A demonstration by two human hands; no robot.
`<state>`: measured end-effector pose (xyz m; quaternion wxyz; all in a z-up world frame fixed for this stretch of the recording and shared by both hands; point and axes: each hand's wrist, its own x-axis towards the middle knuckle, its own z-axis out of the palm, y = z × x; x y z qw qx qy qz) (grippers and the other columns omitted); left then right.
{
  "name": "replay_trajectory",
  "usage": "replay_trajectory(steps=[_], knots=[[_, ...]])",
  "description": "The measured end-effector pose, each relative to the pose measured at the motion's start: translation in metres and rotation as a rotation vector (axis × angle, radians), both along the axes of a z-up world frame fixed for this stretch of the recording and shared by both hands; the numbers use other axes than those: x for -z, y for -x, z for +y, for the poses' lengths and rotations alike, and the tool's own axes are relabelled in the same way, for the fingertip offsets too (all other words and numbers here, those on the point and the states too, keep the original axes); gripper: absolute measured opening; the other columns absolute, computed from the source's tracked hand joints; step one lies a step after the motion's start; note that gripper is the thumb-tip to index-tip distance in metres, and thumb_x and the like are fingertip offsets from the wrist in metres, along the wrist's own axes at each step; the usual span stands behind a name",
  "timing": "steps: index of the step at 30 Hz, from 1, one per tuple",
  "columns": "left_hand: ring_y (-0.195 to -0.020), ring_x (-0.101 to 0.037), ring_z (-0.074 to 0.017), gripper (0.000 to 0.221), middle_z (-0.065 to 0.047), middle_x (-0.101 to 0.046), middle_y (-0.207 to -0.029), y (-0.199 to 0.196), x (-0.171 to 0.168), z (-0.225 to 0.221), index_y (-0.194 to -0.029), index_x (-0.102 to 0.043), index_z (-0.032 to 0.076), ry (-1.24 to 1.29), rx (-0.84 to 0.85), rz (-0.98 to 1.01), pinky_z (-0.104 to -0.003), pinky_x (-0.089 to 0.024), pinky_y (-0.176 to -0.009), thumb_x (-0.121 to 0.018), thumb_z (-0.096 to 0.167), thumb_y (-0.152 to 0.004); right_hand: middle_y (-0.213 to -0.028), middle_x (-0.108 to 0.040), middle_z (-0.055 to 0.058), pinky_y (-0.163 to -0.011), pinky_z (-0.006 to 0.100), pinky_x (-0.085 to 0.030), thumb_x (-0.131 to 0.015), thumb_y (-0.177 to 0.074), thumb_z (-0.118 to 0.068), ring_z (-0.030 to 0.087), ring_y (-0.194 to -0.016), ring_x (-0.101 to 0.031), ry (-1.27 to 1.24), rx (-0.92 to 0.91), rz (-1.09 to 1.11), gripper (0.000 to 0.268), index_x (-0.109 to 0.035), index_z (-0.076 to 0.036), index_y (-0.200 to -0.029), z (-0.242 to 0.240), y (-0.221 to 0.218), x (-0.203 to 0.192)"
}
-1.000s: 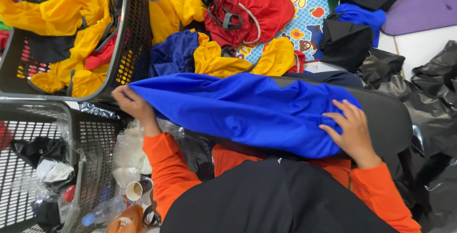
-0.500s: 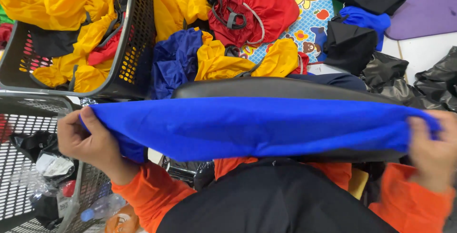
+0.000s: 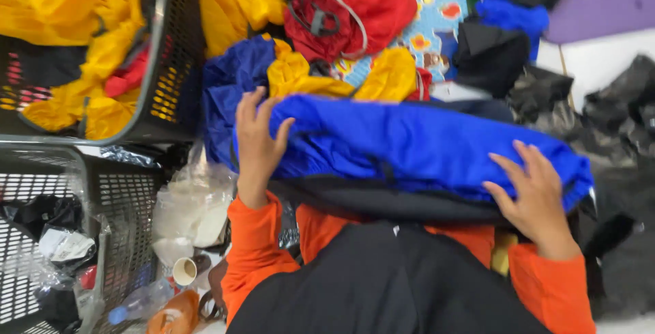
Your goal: The person is preparing blue fabric items by wiping them with a sponge, folding them, and then placing them into clear and black plastic packaging.
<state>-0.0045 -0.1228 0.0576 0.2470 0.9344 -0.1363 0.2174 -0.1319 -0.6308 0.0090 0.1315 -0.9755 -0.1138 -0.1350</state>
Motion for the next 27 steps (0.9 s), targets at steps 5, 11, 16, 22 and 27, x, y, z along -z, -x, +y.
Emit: replay_trajectory(steps=[5,11,16,22,27], knots=[[-0.126,-0.059,-0.0402,0.024,-0.016,-0.066,-0.126,0.058,0.004,-0.040,-0.097,-0.066,0.005,0.124,0.345,0.107,-0.052,-0.046,-0.109,-0.082,0.022,-0.090,-0.157,-0.048,0.023,-0.119,0.067,-0.033,-0.079,-0.080,-0.041,0.051,-0.148,-0.041,-0.098,-0.013,0.129,0.066,-0.064,-0.019,-0.140,0.004,0.009,-0.021],[-0.128,-0.059,-0.0404,0.030,-0.012,-0.069,-0.125,0.089,0.027,-0.009,-0.093,-0.069,0.008,0.031,0.170,0.115,-0.053,-0.046,-0.107,-0.089,0.027,-0.083,-0.117,-0.065,0.012,-0.103,0.044,-0.047,-0.091,-0.079,-0.034,0.031,-0.109,-0.062,-0.145,-0.081,0.023,0.040,-0.073,-0.008,-0.103,0.001,0.012,-0.029],[-0.105,-0.067,-0.0314,0.022,-0.010,-0.073,-0.110,0.066,0.003,-0.003,-0.085,-0.056,0.006,0.060,0.021,-0.031,-0.044,-0.044,-0.095,-0.072,0.011,-0.099,-0.116,-0.070,0.008,-0.096,0.041,-0.052,-0.084,-0.086,-0.020,0.029,-0.106,-0.066,-0.055,-0.071,0.091,0.026,-0.072,-0.008,-0.106,-0.002,0.010,-0.014],[-0.138,-0.050,-0.0436,0.013,-0.015,-0.050,-0.157,0.002,0.044,0.040,-0.083,-0.076,0.021,-0.448,-0.137,-0.173,-0.054,-0.045,-0.098,-0.081,0.022,-0.094,-0.126,-0.072,-0.006,-0.080,0.039,-0.048,-0.087,-0.077,-0.045,0.026,-0.112,-0.065,0.206,0.138,0.089,0.049,-0.070,-0.024,-0.118,-0.013,0.013,-0.005],[-0.110,-0.067,-0.0357,0.016,-0.013,-0.068,-0.139,0.008,0.033,0.060,-0.094,-0.070,0.002,-0.216,-0.199,-0.167,-0.042,-0.055,-0.087,-0.063,-0.009,-0.084,-0.110,-0.077,0.002,-0.085,0.040,-0.049,-0.065,-0.084,0.001,0.029,-0.096,-0.068,0.097,0.216,-0.049,0.039,-0.078,-0.016,-0.117,-0.043,0.017,0.015]])
